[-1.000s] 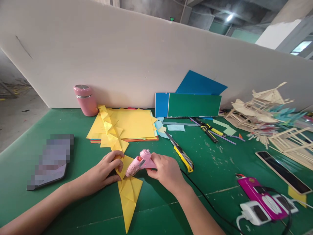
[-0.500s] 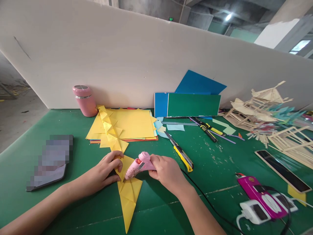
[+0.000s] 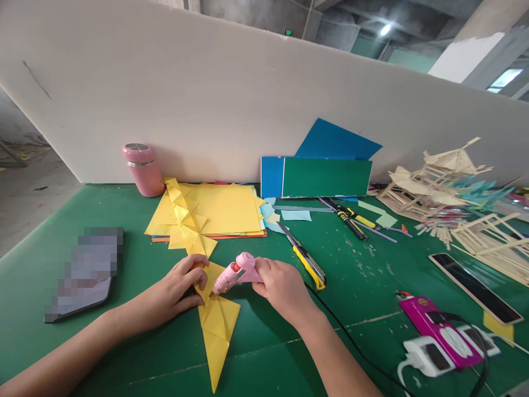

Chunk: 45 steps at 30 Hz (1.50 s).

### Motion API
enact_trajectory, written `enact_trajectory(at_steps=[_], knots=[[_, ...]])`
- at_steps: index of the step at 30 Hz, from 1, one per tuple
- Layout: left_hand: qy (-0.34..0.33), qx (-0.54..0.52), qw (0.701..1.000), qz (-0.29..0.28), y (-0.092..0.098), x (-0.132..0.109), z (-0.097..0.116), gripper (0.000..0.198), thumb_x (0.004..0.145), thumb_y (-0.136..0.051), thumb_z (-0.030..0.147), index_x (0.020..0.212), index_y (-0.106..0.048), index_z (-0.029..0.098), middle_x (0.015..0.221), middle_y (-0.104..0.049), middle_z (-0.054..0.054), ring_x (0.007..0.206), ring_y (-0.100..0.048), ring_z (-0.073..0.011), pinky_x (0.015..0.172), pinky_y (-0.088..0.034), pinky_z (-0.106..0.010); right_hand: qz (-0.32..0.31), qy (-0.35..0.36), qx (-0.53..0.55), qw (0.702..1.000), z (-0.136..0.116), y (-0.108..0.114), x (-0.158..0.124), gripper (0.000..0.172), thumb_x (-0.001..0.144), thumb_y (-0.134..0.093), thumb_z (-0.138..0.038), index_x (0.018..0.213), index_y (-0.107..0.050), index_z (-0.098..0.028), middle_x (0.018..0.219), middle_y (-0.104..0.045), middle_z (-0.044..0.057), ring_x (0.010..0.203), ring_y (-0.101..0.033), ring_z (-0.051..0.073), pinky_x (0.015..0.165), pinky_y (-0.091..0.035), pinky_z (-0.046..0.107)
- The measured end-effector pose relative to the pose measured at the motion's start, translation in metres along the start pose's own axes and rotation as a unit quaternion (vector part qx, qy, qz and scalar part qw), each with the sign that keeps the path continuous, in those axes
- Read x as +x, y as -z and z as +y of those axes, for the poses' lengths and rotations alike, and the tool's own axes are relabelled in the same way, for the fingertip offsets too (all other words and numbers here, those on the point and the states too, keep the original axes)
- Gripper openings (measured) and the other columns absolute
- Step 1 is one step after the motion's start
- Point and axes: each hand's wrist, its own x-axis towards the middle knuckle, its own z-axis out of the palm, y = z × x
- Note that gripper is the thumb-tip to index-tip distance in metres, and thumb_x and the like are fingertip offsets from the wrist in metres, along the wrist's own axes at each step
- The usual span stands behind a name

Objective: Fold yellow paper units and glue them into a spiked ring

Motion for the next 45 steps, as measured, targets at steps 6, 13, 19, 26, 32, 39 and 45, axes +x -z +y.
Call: enact_trajectory(at_steps=[6,13,19,26,32,39,45], knots=[[0.001,-0.001,1.0,-0.004,0.0,0.0,-0.001,0.013,0.083,-0.053,0.014,0.085,-0.044,0.023,0.118,-0.043,-0.006,0.111,-0.047,-0.0245,0.091,-0.047,-0.04,0.018,0.01,0.004,1.0,0.004,-0.001,-0.003,0.007,0.081,-0.052,-0.015,0.086,-0.055,-0.019,0.068,-0.065,0.003,0.059,-0.063,0.02,0.05,-0.042,0.027],[0.002,-0.016,1.0,0.018,-0.001,-0.001,-0.002,0.016,0.085,-0.054,0.02,0.093,-0.041,0.024,0.116,-0.045,-0.007,0.108,-0.049,-0.0239,0.091,-0.047,-0.042,0.046,0.013,-0.009,0.999,0.006,0.0,-0.003,0.019,0.09,-0.051,-0.035,0.082,-0.058,-0.019,0.065,-0.061,0.003,0.056,-0.059,0.018,0.05,-0.035,0.027],[-0.002,-0.011,1.0,0.008,-0.001,-0.001,-0.001,0.011,0.086,-0.052,0.021,0.088,-0.042,0.024,0.117,-0.044,-0.006,0.107,-0.049,-0.0239,0.089,-0.048,-0.042,0.051,0.008,-0.027,0.998,0.001,0.006,-0.001,0.04,0.094,-0.039,-0.053,0.085,-0.059,-0.02,0.066,-0.061,0.003,0.06,-0.059,0.018,0.052,-0.034,0.026],[0.008,-0.033,0.999,0.037,-0.002,-0.002,-0.002,0.015,0.086,-0.053,0.024,0.087,-0.038,0.024,0.111,-0.046,-0.006,0.098,-0.053,-0.0215,0.084,-0.05,-0.039,0.147,-0.179,0.133,0.964,0.012,0.003,-0.001,0.037,0.091,-0.042,-0.056,0.098,-0.05,-0.02,0.074,-0.067,0.006,0.062,-0.063,0.022,0.05,-0.042,0.027],[0.005,-0.029,0.998,0.052,-0.003,-0.003,-0.004,0.015,0.087,-0.053,0.03,0.088,-0.039,0.024,0.108,-0.049,-0.008,0.107,-0.052,-0.0251,0.088,-0.05,-0.041,0.187,-0.41,0.175,0.876,0.066,0.003,-0.016,0.036,0.084,-0.047,-0.054,0.097,-0.044,-0.021,0.082,-0.067,0.009,0.054,-0.06,0.02,0.046,-0.043,0.029],[0.012,-0.01,0.999,0.032,-0.002,-0.004,-0.007,0.016,0.088,-0.052,0.03,0.08,-0.04,0.024,0.111,-0.051,-0.006,0.121,-0.046,-0.0268,0.094,-0.048,-0.04,0.098,-0.454,0.037,0.885,0.113,0.002,-0.039,0.034,0.083,-0.04,-0.05,0.078,-0.056,-0.021,0.068,-0.066,0.007,0.054,-0.058,0.021,0.043,-0.034,0.026],[-0.012,0.013,1.0,0.016,-0.001,-0.002,-0.004,0.005,0.088,-0.05,0.021,0.084,-0.048,0.024,0.108,-0.051,-0.004,0.119,-0.045,-0.0262,0.093,-0.048,-0.039,0.072,-0.418,0.003,0.905,0.113,-0.009,-0.038,0.036,0.084,-0.039,-0.045,0.078,-0.063,-0.018,0.077,-0.066,0.013,0.071,-0.061,0.026,0.058,-0.042,0.032]])
